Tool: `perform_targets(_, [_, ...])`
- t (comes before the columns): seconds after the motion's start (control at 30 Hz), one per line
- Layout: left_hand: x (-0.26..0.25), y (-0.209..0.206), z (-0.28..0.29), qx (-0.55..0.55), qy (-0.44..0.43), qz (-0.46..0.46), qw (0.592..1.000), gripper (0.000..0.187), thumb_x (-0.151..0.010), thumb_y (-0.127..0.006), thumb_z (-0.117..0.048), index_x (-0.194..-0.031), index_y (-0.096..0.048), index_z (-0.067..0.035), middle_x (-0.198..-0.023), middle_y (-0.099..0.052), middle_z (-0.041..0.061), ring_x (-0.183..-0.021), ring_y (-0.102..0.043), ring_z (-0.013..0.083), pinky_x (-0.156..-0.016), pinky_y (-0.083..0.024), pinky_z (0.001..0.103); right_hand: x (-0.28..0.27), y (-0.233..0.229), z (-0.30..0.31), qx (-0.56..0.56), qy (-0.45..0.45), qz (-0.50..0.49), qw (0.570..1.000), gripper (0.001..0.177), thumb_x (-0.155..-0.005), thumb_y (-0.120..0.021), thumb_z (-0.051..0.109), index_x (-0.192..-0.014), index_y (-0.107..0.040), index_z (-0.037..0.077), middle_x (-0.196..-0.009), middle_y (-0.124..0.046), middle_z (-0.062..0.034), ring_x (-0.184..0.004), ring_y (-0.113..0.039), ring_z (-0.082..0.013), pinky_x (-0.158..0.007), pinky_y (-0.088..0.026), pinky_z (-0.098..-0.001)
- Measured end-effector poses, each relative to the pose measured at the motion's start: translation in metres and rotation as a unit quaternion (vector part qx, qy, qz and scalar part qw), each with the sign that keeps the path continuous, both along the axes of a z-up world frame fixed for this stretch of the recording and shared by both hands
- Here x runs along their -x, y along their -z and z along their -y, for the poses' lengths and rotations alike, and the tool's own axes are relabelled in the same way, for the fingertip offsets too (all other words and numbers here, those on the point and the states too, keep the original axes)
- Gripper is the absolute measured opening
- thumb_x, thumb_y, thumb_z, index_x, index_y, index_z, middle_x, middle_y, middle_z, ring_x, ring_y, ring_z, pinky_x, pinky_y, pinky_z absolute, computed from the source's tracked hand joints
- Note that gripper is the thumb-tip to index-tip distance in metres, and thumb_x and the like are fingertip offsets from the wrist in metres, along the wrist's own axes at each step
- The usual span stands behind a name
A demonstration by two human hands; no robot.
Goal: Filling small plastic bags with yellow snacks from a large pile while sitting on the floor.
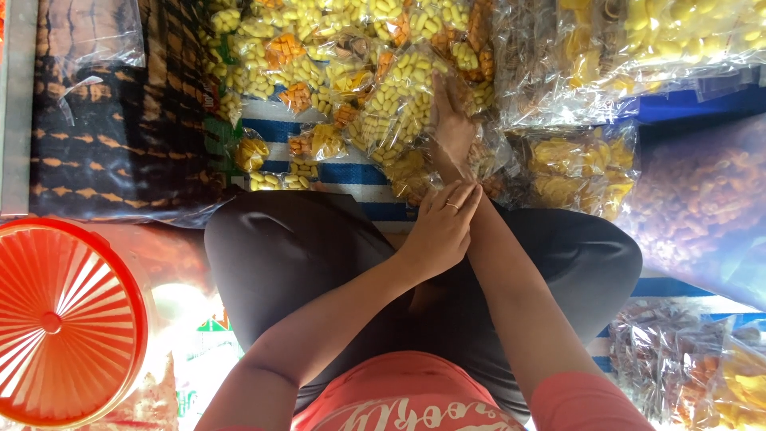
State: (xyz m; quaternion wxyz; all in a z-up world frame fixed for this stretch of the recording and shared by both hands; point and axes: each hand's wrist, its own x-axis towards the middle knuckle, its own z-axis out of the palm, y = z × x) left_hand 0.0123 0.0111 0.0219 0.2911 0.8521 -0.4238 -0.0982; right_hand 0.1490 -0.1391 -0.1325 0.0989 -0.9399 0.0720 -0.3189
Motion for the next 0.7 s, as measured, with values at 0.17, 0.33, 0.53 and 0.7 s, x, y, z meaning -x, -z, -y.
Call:
perform_targets(0.17, [-0.002, -0.003, 0.000, 0.027, -0.012, -0.012, 0.999, 0.060, -0.099, -0.056, -0.013, -0.155, -0.038, -0.003, -0.157, -0.043, 0.014, -0.147, -0.039, 0.0332, -0.114, -0.038, 0.060, -0.002, 0.027, 0.008, 0.031, 0.059, -0.070, 0.995, 0.085, -0.091, -0.064, -0.011, -0.156, -0.041, 0.040, -0.148, -0.062, -0.0012, -0.043, -0.049, -0.0044, -0.037, -0.043, -0.0214])
perform_targets(0.33, [-0.002, -0.005, -0.002, 0.025, 0.002, -0.042, 0.999, 0.061, -0.098, -0.054, -0.010, -0.157, -0.038, -0.004, -0.152, -0.043, 0.018, -0.145, -0.037, 0.0382, -0.111, -0.037, 0.061, -0.004, 0.018, 0.003, 0.152, 0.107, -0.036, 0.982, 0.043, -0.102, -0.066, 0.024, -0.143, -0.059, 0.032, -0.135, -0.067, -0.0009, -0.051, -0.064, -0.0069, -0.049, -0.047, -0.0176])
perform_targets(0.53, [-0.002, -0.002, 0.000, 0.011, 0.007, -0.015, 1.000, 0.060, -0.101, -0.052, -0.015, -0.157, -0.035, -0.005, -0.160, -0.040, 0.013, -0.149, -0.036, 0.0321, -0.115, -0.034, 0.057, -0.002, 0.041, 0.020, 0.096, 0.007, 0.072, 0.993, 0.054, -0.100, -0.075, 0.008, -0.144, -0.059, 0.036, -0.148, -0.060, 0.0043, -0.039, -0.032, -0.0067, -0.041, -0.033, -0.0212])
perform_targets(0.7, [-0.003, -0.001, -0.001, 0.008, 0.010, 0.001, 1.000, 0.059, -0.101, -0.053, -0.016, -0.156, -0.037, -0.005, -0.159, -0.041, 0.012, -0.148, -0.037, 0.0306, -0.116, -0.035, 0.055, 0.000, 0.044, 0.019, 0.095, -0.038, 0.110, 0.989, 0.050, -0.101, -0.076, 0.012, -0.141, -0.062, 0.039, -0.136, -0.070, 0.0081, -0.040, -0.049, 0.0010, -0.038, -0.037, -0.0152])
